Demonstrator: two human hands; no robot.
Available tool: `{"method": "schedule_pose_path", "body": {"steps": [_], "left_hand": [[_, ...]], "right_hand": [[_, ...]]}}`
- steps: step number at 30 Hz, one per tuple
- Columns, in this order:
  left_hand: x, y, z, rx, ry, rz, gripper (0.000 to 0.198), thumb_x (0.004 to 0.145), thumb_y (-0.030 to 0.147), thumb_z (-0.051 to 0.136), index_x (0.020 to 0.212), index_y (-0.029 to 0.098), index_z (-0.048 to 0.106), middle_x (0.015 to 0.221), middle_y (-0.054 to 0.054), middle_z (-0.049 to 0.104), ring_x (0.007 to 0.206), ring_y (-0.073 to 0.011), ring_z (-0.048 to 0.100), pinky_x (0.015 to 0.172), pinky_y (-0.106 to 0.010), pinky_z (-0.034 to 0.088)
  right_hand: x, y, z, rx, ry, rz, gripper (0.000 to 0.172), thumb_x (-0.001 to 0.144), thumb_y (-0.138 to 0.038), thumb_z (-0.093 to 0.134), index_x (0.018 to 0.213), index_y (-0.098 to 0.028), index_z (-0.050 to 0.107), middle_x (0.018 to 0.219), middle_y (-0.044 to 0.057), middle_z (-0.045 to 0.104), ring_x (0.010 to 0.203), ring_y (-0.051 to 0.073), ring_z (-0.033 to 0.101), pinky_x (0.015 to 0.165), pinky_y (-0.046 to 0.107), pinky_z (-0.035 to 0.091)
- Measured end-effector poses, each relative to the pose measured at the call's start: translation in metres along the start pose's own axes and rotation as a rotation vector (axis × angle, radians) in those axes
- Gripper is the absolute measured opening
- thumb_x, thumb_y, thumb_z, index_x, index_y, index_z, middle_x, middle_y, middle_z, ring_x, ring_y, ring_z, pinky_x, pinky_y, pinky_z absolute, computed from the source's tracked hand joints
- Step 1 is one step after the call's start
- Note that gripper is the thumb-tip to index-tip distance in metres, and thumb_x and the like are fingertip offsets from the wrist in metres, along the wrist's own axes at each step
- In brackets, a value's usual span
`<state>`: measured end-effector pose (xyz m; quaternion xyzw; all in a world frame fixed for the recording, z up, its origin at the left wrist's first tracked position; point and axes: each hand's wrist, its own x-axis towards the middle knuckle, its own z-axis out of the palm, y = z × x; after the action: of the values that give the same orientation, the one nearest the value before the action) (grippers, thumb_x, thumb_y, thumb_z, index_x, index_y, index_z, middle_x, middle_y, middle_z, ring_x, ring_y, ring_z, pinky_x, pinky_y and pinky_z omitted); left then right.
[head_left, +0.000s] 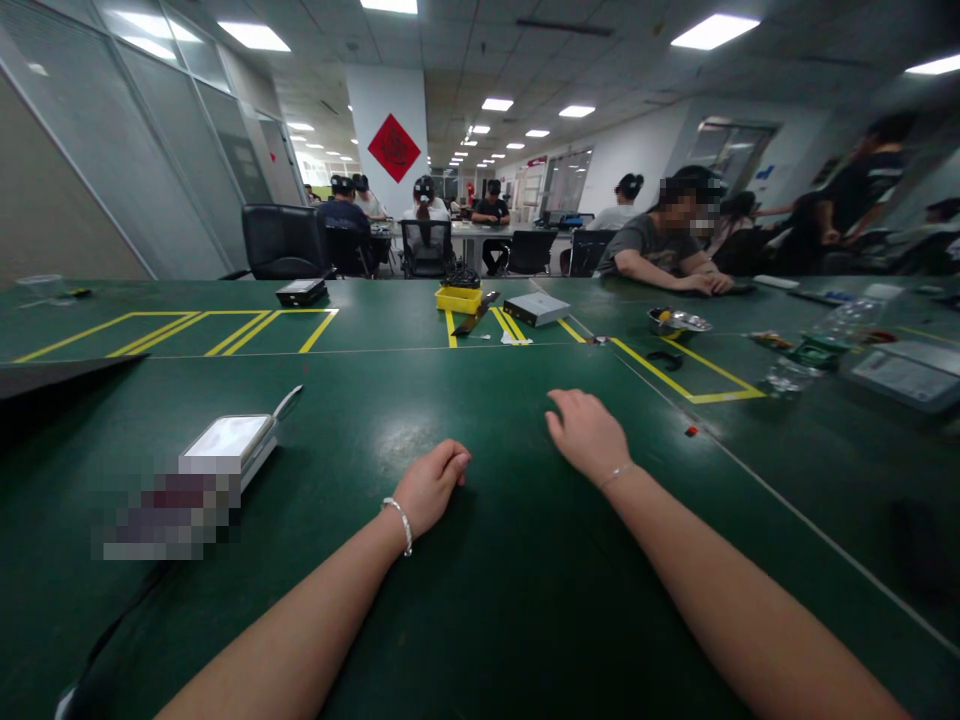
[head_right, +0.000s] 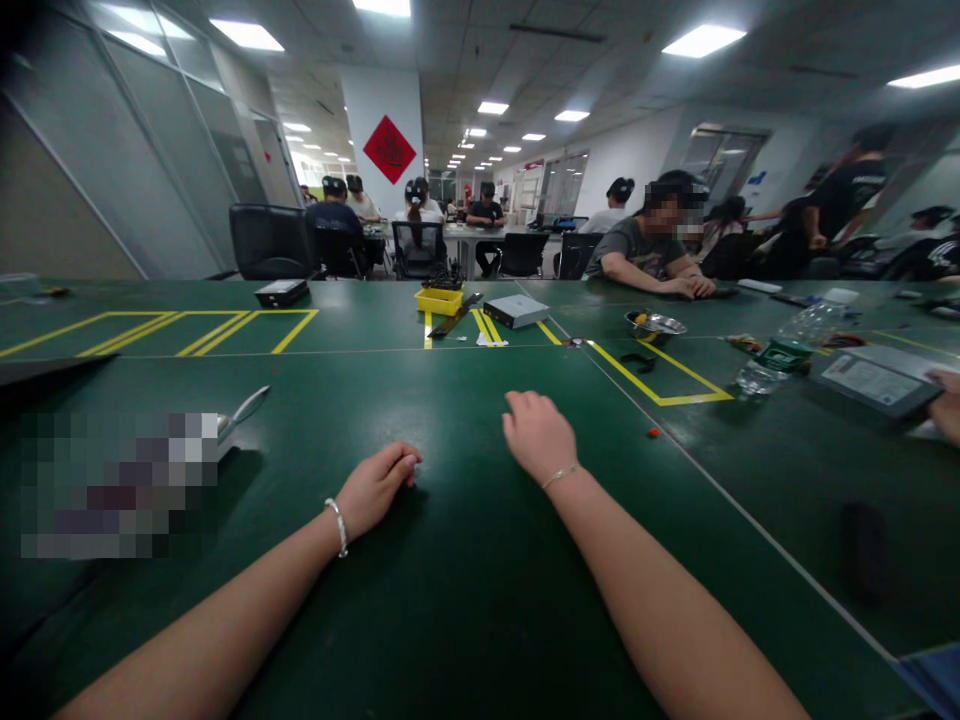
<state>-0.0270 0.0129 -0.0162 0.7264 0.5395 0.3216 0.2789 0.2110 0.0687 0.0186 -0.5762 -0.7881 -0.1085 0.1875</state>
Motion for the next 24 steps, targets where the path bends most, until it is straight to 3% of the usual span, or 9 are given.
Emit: {"method": "schedule_pose_path", "body": {"steps": [3, 6, 8, 11, 13, 16, 20, 22, 24], "left_hand": [[0.000, 0.001, -0.001, -0.012, 0.016, -0.019, 0.028, 0.085, 0.037, 0.030, 0.083, 0.021, 0.053, 0.061, 0.004, 0.050, 0.058, -0.0114, 0.048, 0.057, -0.023, 0.037], [0.000, 0.001, -0.001, -0.013, 0.038, -0.027, 0.027, 0.084, 0.037, 0.032, 0.079, 0.020, 0.053, 0.061, 0.004, 0.048, 0.058, -0.0114, 0.047, 0.056, -0.023, 0.036], [0.001, 0.001, -0.001, -0.005, 0.052, -0.040, 0.021, 0.081, 0.036, 0.039, 0.080, 0.020, 0.052, 0.063, 0.004, 0.050, 0.060, -0.0117, 0.048, 0.057, -0.023, 0.037], [0.001, 0.001, 0.001, 0.001, 0.056, -0.058, 0.016, 0.076, 0.031, 0.048, 0.087, 0.020, 0.052, 0.071, 0.003, 0.054, 0.065, -0.0125, 0.052, 0.061, -0.024, 0.040], [0.001, 0.001, 0.001, -0.001, 0.054, -0.065, 0.018, 0.075, 0.029, 0.048, 0.092, 0.021, 0.052, 0.077, 0.001, 0.057, 0.070, -0.0136, 0.054, 0.066, -0.026, 0.041], [0.002, 0.001, 0.001, -0.023, 0.047, -0.070, 0.021, 0.077, 0.027, 0.046, 0.096, 0.021, 0.053, 0.085, 0.000, 0.060, 0.078, -0.0148, 0.056, 0.072, -0.028, 0.042], [0.002, 0.002, 0.002, -0.127, 0.024, -0.066, 0.022, 0.079, 0.024, 0.045, 0.101, 0.021, 0.048, 0.091, -0.001, 0.064, 0.084, -0.0134, 0.058, 0.078, -0.028, 0.042], [0.001, 0.002, 0.002, -0.163, 0.027, -0.064, 0.019, 0.079, 0.023, 0.046, 0.098, 0.021, 0.047, 0.092, -0.001, 0.064, 0.085, -0.0129, 0.058, 0.078, -0.028, 0.043], [0.000, 0.002, 0.002, -0.154, 0.038, -0.049, 0.017, 0.078, 0.023, 0.047, 0.094, 0.021, 0.047, 0.090, 0.000, 0.065, 0.084, -0.0128, 0.059, 0.077, -0.027, 0.043]], "right_hand": [[0.001, 0.067, -0.004, -0.225, -0.028, 0.478, 0.040, 0.080, -0.036, 0.041, 0.110, -0.011, 0.051, 0.107, 0.020, 0.047, 0.098, 0.030, 0.046, 0.076, 0.039, 0.038], [-0.009, 0.123, -0.003, -0.238, -0.141, 0.812, 0.049, 0.078, -0.043, 0.039, 0.112, -0.009, 0.050, 0.112, 0.024, 0.043, 0.102, 0.036, 0.043, 0.073, 0.043, 0.038], [-0.016, 0.146, 0.000, -0.195, -0.208, 0.908, 0.050, 0.078, -0.042, 0.039, 0.112, -0.008, 0.051, 0.114, 0.026, 0.042, 0.104, 0.039, 0.041, 0.072, 0.044, 0.038], [-0.019, 0.157, 0.003, -0.131, -0.267, 0.869, 0.039, 0.077, -0.025, 0.041, 0.104, -0.001, 0.056, 0.106, 0.029, 0.047, 0.099, 0.038, 0.045, 0.070, 0.042, 0.038], [-0.016, 0.152, 0.003, -0.073, -0.257, 0.785, 0.032, 0.073, -0.013, 0.040, 0.094, 0.003, 0.060, 0.097, 0.031, 0.051, 0.092, 0.035, 0.050, 0.068, 0.041, 0.037], [-0.006, 0.131, 0.003, 0.034, -0.218, 0.633, 0.028, 0.073, -0.009, 0.041, 0.088, 0.000, 0.062, 0.093, 0.030, 0.052, 0.087, 0.031, 0.052, 0.069, 0.039, 0.036], [0.007, 0.070, 0.009, 0.199, -0.211, 0.408, 0.021, 0.077, -0.020, 0.045, 0.087, -0.013, 0.062, 0.095, 0.016, 0.057, 0.085, 0.020, 0.053, 0.074, 0.032, 0.037], [0.008, 0.027, 0.013, 0.450, -0.278, 0.349, 0.015, 0.078, -0.023, 0.046, 0.081, -0.017, 0.059, 0.085, 0.009, 0.060, 0.076, 0.015, 0.056, 0.070, 0.028, 0.041], [0.003, -0.018, 0.014, 0.959, -0.399, 0.394, 0.006, 0.075, -0.022, 0.051, 0.076, -0.017, 0.054, 0.076, 0.006, 0.061, 0.068, 0.013, 0.057, 0.064, 0.027, 0.043]]}}
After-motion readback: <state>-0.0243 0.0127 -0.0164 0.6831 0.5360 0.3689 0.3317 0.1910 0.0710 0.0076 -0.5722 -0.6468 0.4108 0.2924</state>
